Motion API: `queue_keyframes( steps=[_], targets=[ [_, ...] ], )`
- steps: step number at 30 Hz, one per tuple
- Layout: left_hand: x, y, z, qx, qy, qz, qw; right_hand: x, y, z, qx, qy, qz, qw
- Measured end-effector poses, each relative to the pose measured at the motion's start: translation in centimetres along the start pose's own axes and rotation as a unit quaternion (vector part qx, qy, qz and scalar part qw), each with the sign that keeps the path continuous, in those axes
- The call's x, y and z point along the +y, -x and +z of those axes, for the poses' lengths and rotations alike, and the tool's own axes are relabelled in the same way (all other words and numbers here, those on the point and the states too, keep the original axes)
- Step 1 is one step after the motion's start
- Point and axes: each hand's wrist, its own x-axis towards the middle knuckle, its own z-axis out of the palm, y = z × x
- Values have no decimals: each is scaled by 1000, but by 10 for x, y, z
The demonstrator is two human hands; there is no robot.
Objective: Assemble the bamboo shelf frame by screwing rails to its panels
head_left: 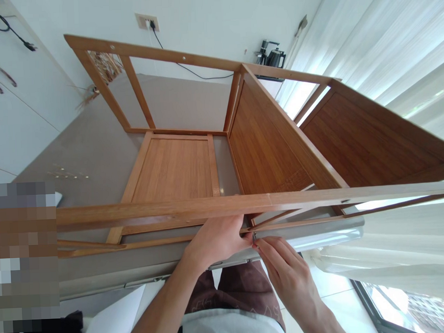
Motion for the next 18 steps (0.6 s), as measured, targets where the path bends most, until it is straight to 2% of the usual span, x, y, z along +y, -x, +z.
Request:
queue_keyframes(
  steps=[3,10,18],
  targets=[
    [0,1,1,-7,4,-5,1000,3,3,0,-9,11,-11,1000],
    [3,1,-2,54,25,58,997,16,11,0,-27,22,-46,998],
    [-2,1,2,51,55,71,995,17,17,2,-19,18,-58,998]
  ],
)
